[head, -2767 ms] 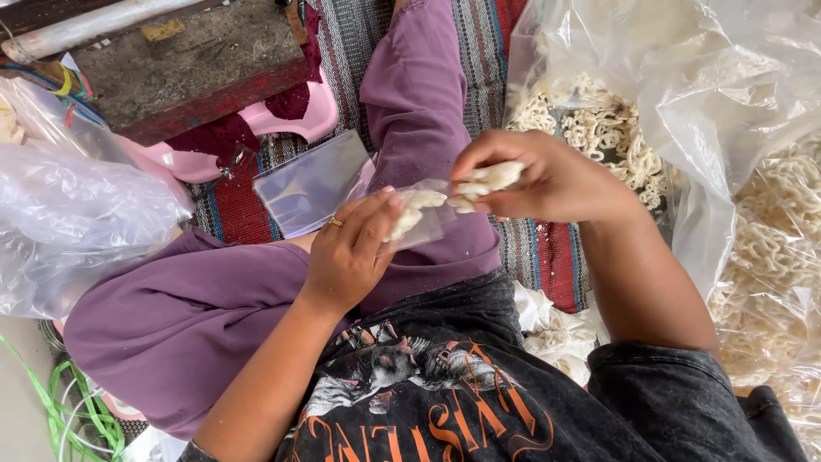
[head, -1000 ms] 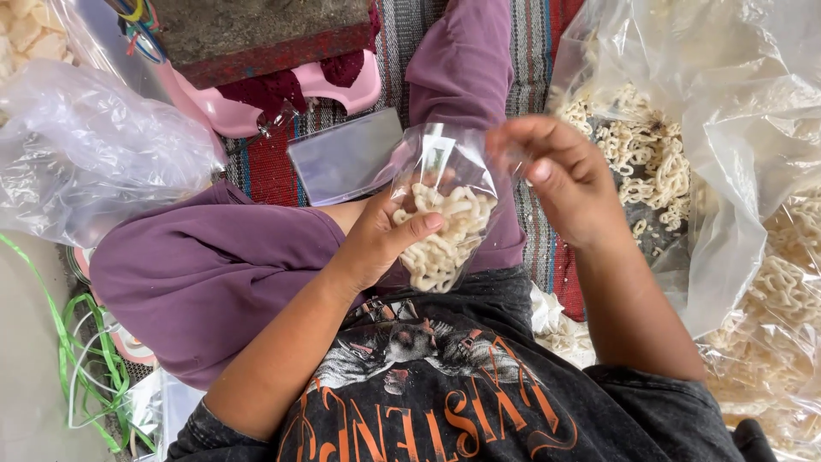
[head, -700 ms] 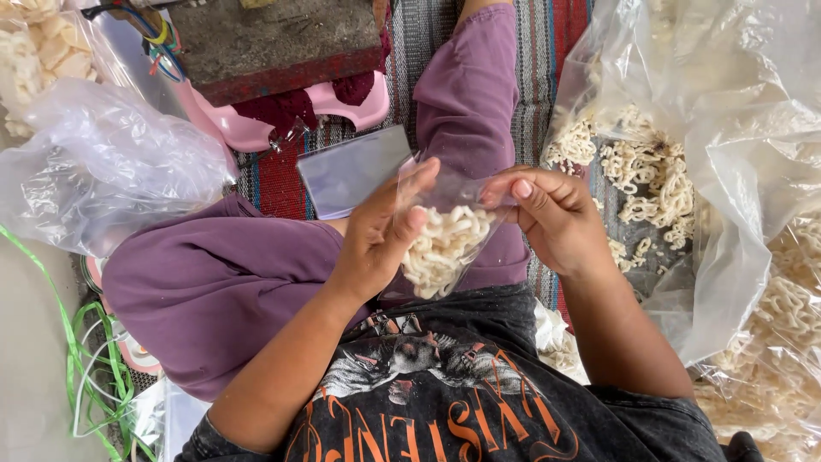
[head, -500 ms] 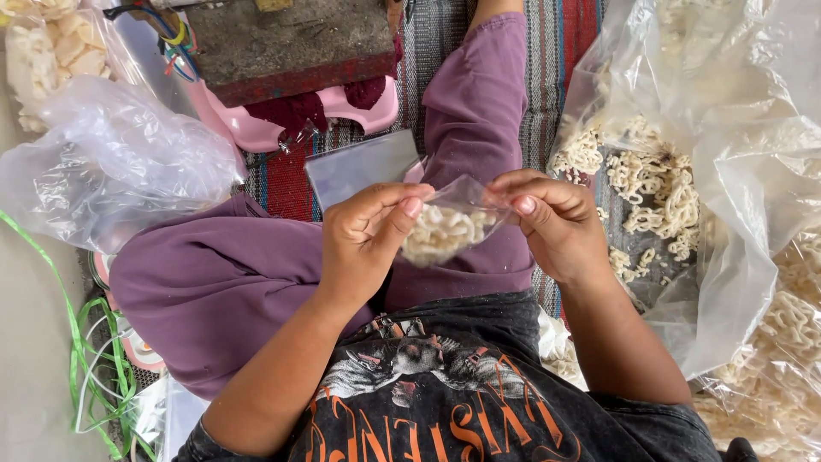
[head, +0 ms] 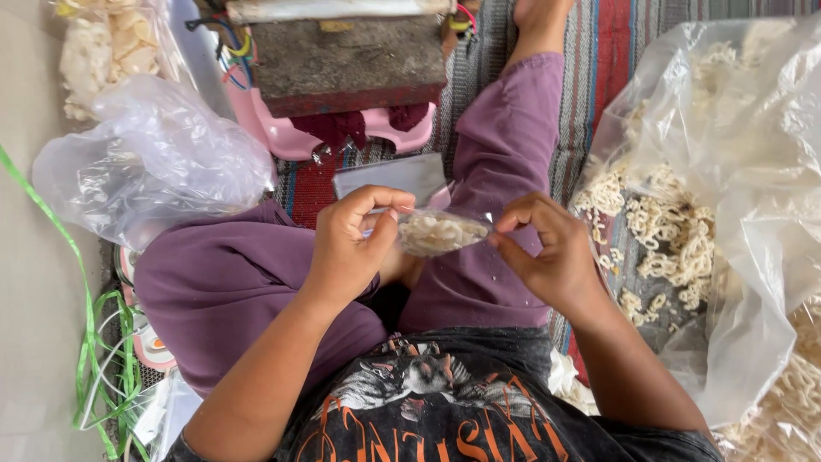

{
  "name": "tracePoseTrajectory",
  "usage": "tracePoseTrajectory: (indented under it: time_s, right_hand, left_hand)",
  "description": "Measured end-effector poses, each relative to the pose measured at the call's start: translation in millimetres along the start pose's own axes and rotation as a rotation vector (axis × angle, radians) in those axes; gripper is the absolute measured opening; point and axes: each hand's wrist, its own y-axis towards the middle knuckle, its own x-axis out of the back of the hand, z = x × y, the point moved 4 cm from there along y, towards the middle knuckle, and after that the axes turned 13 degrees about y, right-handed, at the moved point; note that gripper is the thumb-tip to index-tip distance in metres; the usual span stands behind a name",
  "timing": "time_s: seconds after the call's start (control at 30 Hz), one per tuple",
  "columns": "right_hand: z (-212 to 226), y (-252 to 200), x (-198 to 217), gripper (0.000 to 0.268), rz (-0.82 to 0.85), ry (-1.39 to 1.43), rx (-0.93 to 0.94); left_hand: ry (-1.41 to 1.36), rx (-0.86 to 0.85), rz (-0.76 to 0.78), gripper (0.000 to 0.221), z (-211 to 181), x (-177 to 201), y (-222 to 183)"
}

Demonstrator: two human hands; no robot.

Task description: Packaging white ribbon-shaped snacks into small plastic bags and sealing them using a manual heat sealer.

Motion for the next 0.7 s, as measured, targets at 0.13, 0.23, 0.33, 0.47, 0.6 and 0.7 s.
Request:
tracePoseTrajectory:
  time_s: [0.13,0.23,0.33,0.47,0.6,0.7]
  right_hand:
    - [-2.3,22.7,-15.7,0.015,0.064,-0.081,0.037]
    - [-2.7,48.6,-26.0,0.012,0.148,-0.178,0.099]
    - [-12.4,76.5,-32.0,0.015,0.125,-0.194,0.162]
    - [-47.1,123.1,-44.6,0.007,-0.059,0.581,-0.045]
    - [-102.8,152.6,-74.2,0.007,-0.385,1.004,-0.329]
    - [-112.3,159.7,-87.4,0.015,-0.589,0.967,-0.388]
  left_hand:
    - [0.098,-0.060,-0.028,0.028,4.7,16.7,9.6]
    - [0.479,-0.318,-0.032,0.020,10.4,27.3,25.4]
    - [0.623,-0.347,-0.004,0.012,23.4,35.5,49.2]
    - [0.300,-0.268,-0.117,0.008,18.1,43.0,84.8]
    - [-0.286,0.027,-0.328,0.017,53.0,34.6,119.7]
    - [-0.475,0.192,-0.468,0.012,84.9,30.4,134.6]
